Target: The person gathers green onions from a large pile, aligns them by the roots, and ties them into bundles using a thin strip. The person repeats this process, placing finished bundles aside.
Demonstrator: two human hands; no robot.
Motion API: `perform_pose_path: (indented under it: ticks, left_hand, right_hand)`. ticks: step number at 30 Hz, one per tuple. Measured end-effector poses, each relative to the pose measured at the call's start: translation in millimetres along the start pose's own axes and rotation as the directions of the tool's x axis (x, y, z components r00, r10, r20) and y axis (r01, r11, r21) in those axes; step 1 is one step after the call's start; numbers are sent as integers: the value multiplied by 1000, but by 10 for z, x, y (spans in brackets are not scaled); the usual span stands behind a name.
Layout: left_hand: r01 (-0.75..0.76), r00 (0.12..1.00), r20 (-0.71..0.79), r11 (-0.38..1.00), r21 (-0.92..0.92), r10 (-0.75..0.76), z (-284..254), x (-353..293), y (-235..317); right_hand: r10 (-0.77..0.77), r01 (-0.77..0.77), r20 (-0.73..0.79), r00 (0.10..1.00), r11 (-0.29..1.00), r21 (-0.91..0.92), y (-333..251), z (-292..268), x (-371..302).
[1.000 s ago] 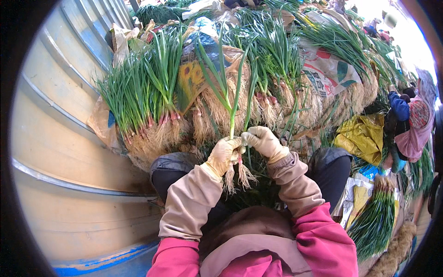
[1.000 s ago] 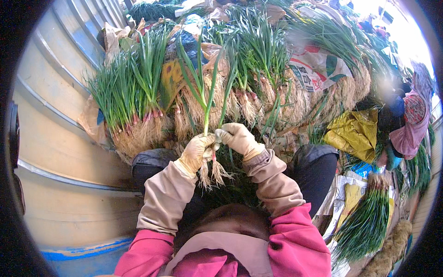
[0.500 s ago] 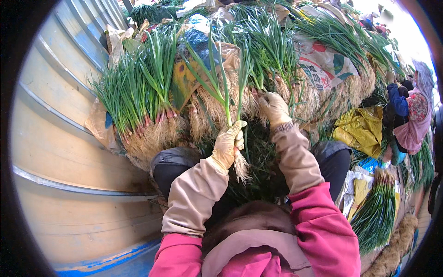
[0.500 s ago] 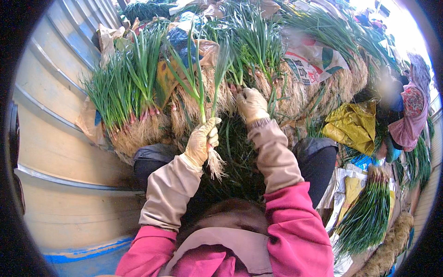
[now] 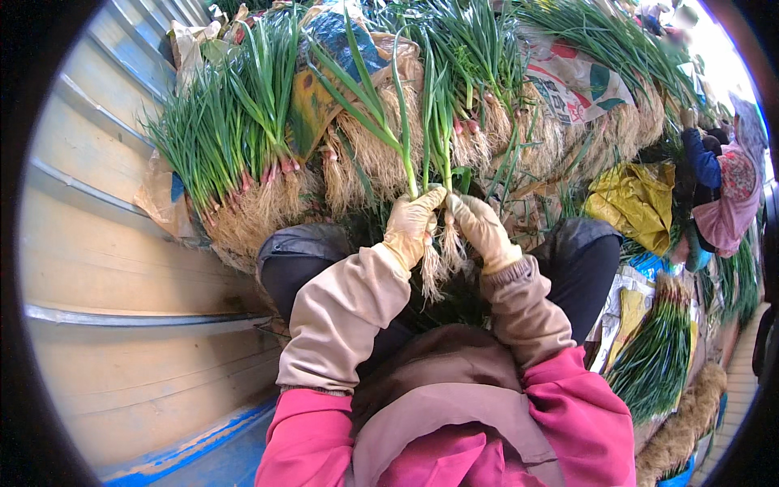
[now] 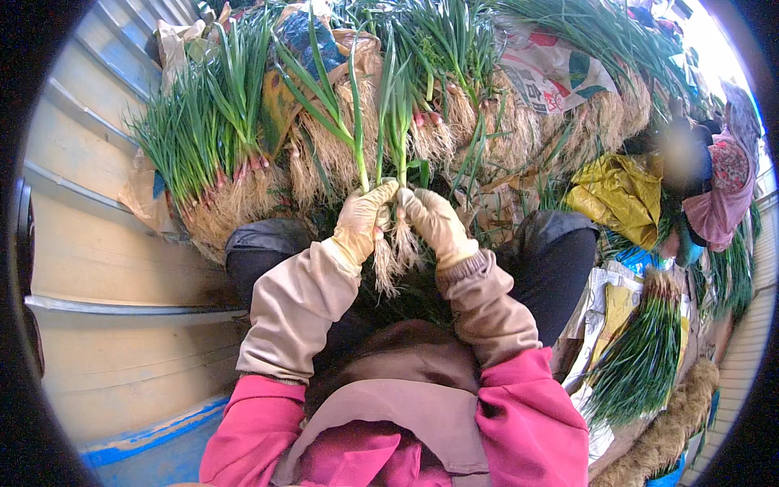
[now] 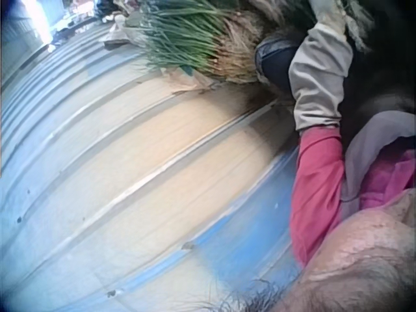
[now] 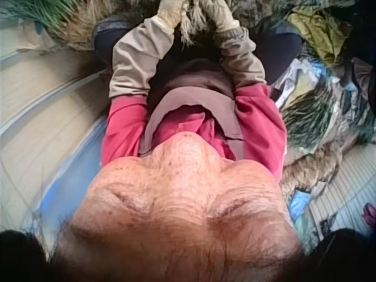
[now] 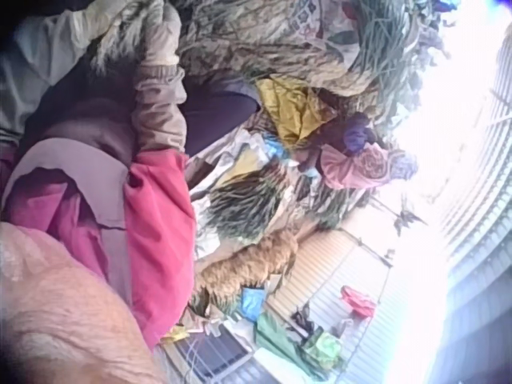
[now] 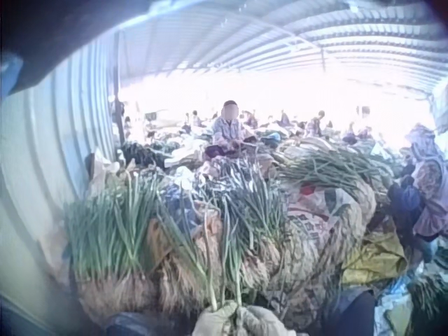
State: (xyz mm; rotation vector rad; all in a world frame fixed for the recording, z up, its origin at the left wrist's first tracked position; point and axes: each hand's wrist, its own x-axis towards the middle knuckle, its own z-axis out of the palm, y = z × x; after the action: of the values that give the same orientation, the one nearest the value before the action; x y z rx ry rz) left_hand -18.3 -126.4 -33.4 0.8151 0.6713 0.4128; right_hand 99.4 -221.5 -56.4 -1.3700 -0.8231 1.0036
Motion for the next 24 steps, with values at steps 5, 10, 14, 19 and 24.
perform_pose_path:
  ticks: [5,10,14,19,24]
  left_hand:
    - [71,994,91,994,-88,-63,-107,199,-135]
    - [55,997,-58,998,9,-54,-4,81,-35]
    - [66,998,18,996,-52,-65,116,-55,91]
    - [144,985,111,984,-103,-132,2,-192,161]
    - [144,975,177,988,-49,-134,-122,-189,181]
  right_hand:
    - [-72,76,-29,997,971,225,194,-32,483]
    - [-136,172,-174,975,962,211,167,162,631]
    - [106,183,-433,895,798,575,264,148,726]
    - [287,-224,65,956,567,792,108,159,592]
    - [-133,-333,416,899,407,851,116,119,485]
